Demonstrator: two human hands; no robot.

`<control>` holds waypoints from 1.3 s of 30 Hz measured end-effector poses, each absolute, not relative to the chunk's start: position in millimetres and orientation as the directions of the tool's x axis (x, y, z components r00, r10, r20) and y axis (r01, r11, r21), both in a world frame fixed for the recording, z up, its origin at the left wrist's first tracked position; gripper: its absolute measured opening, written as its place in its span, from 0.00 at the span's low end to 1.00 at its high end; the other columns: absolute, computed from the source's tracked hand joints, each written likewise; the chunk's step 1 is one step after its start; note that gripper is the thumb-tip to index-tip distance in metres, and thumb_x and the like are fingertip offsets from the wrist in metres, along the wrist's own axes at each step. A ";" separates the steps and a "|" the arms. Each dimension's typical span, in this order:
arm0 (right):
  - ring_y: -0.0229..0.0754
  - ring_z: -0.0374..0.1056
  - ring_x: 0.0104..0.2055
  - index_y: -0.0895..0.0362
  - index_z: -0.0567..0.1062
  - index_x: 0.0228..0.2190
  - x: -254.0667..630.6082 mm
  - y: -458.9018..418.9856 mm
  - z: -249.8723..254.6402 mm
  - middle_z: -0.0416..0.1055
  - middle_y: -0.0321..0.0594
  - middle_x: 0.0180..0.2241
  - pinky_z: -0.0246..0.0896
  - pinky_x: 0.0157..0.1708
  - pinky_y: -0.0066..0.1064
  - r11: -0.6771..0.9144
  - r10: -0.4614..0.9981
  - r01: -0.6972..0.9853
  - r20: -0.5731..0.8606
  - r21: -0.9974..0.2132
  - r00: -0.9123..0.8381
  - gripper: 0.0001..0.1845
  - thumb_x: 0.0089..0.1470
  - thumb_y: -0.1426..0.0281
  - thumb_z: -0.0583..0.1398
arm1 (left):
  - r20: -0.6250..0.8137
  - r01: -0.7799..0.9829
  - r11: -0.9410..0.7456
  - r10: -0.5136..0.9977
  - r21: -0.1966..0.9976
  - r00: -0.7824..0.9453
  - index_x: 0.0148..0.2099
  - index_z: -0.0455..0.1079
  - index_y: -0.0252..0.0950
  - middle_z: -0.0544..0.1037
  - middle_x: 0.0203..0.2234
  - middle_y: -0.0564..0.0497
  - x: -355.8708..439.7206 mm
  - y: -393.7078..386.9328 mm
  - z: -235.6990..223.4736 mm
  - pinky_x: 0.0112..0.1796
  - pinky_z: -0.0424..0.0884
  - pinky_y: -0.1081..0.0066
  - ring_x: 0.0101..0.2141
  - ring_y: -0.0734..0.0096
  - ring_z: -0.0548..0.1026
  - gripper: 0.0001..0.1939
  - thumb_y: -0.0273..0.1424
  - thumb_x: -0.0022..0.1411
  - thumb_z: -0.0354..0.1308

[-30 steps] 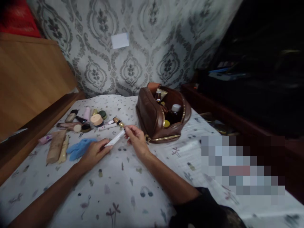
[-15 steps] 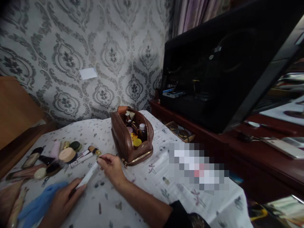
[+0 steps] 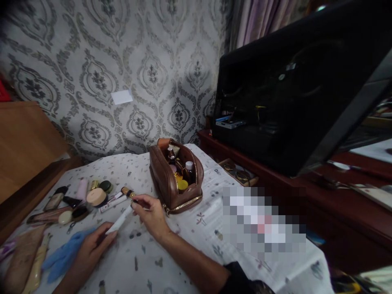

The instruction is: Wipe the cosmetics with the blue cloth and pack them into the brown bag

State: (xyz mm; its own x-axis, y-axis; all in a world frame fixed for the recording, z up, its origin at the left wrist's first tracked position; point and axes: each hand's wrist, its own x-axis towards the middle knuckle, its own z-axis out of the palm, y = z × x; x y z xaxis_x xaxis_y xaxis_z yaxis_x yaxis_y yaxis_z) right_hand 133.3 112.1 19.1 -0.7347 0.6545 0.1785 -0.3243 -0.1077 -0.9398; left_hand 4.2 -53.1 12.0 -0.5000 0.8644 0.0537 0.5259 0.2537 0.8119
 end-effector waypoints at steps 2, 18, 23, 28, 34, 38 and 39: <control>0.36 0.64 0.26 0.57 0.79 0.41 139.3 111.6 28.5 0.70 0.37 0.27 0.55 0.18 0.24 -0.064 0.631 -0.322 0.212 -0.945 -0.746 0.23 0.49 0.54 0.66 | 0.039 0.445 0.235 0.851 0.864 -0.524 0.37 0.72 0.36 0.69 0.22 0.55 7.4 -51.3 15.0 0.28 0.63 0.74 0.26 0.69 0.68 0.23 0.52 0.59 0.55; 0.42 0.70 0.35 0.57 0.78 0.39 206.5 188.8 153.4 0.76 0.42 0.35 0.64 0.34 0.32 0.714 0.536 -0.112 0.643 -0.691 -0.548 0.14 0.56 0.60 0.62 | 0.019 0.185 0.033 0.962 0.982 -0.273 0.47 0.67 0.35 0.72 0.25 0.53 54.4 -8.7 -2.1 0.30 0.65 0.74 0.28 0.72 0.70 0.23 0.49 0.63 0.54; 0.41 0.69 0.31 0.56 0.79 0.39 213.9 249.8 185.0 0.75 0.39 0.31 0.63 0.32 0.31 0.902 0.431 0.217 0.803 -0.373 -0.412 0.11 0.55 0.65 0.61 | -0.015 0.259 0.072 0.977 0.963 -0.214 0.44 0.70 0.34 0.74 0.26 0.51 55.6 -14.4 -3.2 0.33 0.65 0.72 0.29 0.70 0.71 0.20 0.46 0.65 0.52; 0.42 0.69 0.31 0.57 0.79 0.36 208.1 293.0 173.7 0.75 0.41 0.30 0.61 0.32 0.31 0.880 0.407 0.439 0.761 -0.179 -0.505 0.09 0.56 0.69 0.59 | -0.030 0.276 0.083 0.981 0.958 -0.191 0.41 0.70 0.34 0.74 0.26 0.50 54.6 -14.3 0.5 0.33 0.64 0.72 0.29 0.69 0.71 0.18 0.45 0.64 0.51; 0.46 0.72 0.40 0.56 0.78 0.40 201.7 300.5 161.7 0.76 0.44 0.40 0.60 0.35 0.32 0.842 0.400 0.539 0.663 0.007 -0.633 0.12 0.60 0.68 0.55 | -0.030 0.323 0.094 0.980 0.942 -0.198 0.39 0.71 0.34 0.74 0.26 0.50 53.5 -15.3 -5.0 0.31 0.62 0.73 0.29 0.70 0.69 0.18 0.43 0.66 0.49; 0.44 0.71 0.38 0.55 0.77 0.39 197.5 298.5 167.3 0.76 0.43 0.39 0.56 0.31 0.31 0.818 0.381 0.561 0.612 0.126 -0.693 0.12 0.62 0.66 0.55 | -0.043 0.316 0.096 0.985 0.944 -0.170 0.39 0.72 0.34 0.74 0.26 0.50 53.8 -15.0 -2.5 0.30 0.61 0.73 0.28 0.71 0.68 0.20 0.46 0.65 0.49; 0.44 0.71 0.37 0.56 0.77 0.39 196.3 298.3 168.1 0.76 0.43 0.39 0.54 0.31 0.31 0.815 0.374 0.558 0.597 0.154 -0.710 0.12 0.62 0.66 0.55 | -0.041 0.315 0.092 0.985 0.945 -0.165 0.39 0.72 0.34 0.74 0.26 0.50 53.9 -14.9 -2.3 0.30 0.61 0.73 0.28 0.70 0.68 0.20 0.46 0.65 0.50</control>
State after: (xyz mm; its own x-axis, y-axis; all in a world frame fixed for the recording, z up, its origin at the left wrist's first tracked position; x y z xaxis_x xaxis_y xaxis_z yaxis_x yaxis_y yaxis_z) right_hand 196.3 298.3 168.1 -0.7101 0.3736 0.5968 0.5581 0.8155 0.1535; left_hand 53.9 -14.9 -2.3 -0.1650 0.9854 -0.0414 0.3149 0.0924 0.9446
